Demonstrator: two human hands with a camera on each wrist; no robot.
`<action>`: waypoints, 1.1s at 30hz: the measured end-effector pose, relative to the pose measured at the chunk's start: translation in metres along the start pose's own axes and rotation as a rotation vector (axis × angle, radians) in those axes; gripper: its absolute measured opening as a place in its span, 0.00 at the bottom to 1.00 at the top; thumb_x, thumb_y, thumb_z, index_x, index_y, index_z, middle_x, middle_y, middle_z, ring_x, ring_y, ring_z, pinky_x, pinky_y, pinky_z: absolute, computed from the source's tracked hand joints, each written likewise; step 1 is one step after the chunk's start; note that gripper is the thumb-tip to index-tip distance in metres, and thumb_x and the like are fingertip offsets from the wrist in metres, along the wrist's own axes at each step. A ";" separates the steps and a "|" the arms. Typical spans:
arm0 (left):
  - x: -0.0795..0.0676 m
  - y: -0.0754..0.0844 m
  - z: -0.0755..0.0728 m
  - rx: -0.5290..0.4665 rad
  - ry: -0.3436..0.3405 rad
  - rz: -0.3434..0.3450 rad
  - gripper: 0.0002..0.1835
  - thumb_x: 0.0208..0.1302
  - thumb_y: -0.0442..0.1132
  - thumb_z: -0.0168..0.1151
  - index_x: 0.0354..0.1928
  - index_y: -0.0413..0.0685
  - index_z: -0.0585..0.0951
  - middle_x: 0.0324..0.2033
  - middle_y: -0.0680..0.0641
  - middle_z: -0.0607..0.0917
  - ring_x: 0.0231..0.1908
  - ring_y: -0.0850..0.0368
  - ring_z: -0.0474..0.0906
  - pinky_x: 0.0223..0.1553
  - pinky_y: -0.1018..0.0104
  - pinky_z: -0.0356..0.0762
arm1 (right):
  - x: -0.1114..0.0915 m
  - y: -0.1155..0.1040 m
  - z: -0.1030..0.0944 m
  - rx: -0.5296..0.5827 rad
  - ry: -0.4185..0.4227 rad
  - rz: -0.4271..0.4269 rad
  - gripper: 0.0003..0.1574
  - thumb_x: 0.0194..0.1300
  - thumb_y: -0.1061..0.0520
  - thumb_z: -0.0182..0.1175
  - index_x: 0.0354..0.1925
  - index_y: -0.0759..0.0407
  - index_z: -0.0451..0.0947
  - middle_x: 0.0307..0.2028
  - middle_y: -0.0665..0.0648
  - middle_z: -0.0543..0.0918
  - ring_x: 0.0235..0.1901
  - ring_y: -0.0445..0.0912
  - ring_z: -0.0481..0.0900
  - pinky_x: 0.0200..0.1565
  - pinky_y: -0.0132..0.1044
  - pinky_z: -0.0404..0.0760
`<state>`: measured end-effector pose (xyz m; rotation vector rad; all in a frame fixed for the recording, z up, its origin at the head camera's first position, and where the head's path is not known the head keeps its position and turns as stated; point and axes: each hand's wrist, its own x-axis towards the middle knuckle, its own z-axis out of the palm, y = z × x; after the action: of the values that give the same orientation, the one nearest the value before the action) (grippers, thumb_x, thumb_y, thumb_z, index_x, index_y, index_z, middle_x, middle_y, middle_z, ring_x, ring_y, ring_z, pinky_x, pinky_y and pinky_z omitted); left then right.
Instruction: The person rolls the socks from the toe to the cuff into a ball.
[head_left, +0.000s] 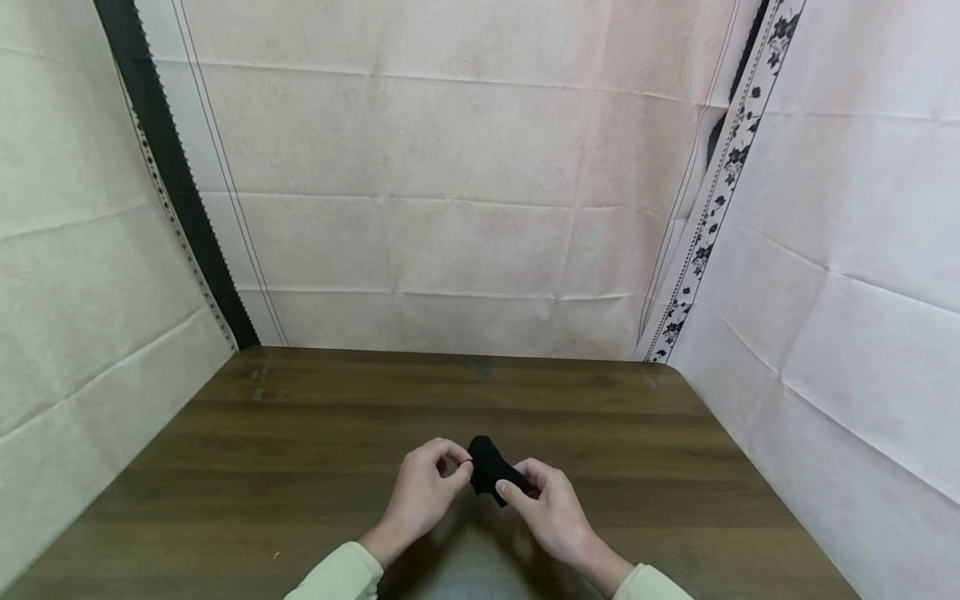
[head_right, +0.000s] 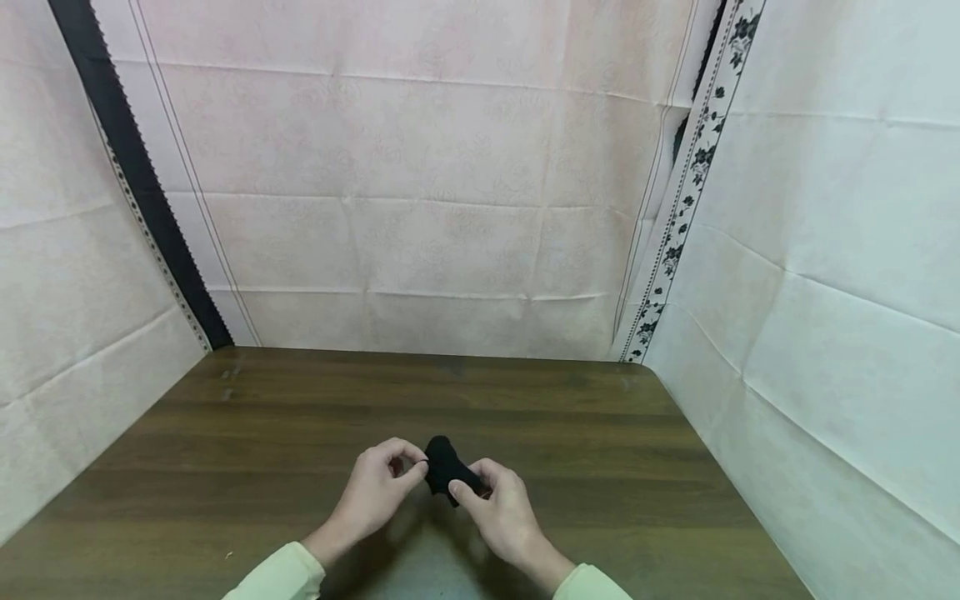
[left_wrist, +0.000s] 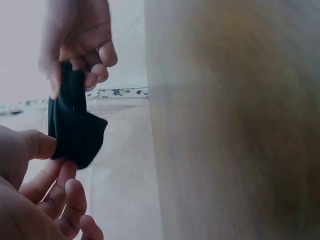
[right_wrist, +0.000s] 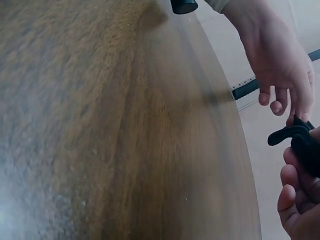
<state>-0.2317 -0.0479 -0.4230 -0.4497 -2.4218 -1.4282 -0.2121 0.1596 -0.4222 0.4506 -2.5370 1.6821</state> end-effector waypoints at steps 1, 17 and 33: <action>0.001 -0.001 -0.001 -0.048 -0.003 -0.027 0.03 0.64 0.36 0.70 0.33 0.51 0.85 0.27 0.56 0.79 0.25 0.60 0.72 0.27 0.68 0.72 | -0.001 -0.001 0.000 0.003 0.011 -0.003 0.13 0.67 0.51 0.67 0.38 0.60 0.81 0.29 0.52 0.85 0.26 0.44 0.77 0.29 0.32 0.72; 0.003 0.005 -0.004 -0.810 -0.084 -0.430 0.07 0.70 0.32 0.60 0.43 0.32 0.78 0.25 0.52 0.76 0.23 0.60 0.68 0.28 0.67 0.68 | -0.001 -0.001 0.004 0.019 0.088 -0.044 0.09 0.66 0.53 0.69 0.37 0.56 0.81 0.28 0.51 0.82 0.25 0.44 0.75 0.28 0.32 0.74; 0.004 0.001 -0.010 -0.823 -0.362 -0.426 0.12 0.65 0.30 0.60 0.47 0.41 0.70 0.31 0.50 0.75 0.22 0.60 0.58 0.29 0.66 0.63 | -0.002 -0.002 0.003 0.026 0.195 -0.103 0.06 0.64 0.56 0.71 0.35 0.51 0.81 0.27 0.51 0.79 0.24 0.43 0.73 0.24 0.30 0.71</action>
<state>-0.2339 -0.0556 -0.4164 -0.3903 -2.1411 -2.7464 -0.2092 0.1560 -0.4221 0.3908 -2.3168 1.6382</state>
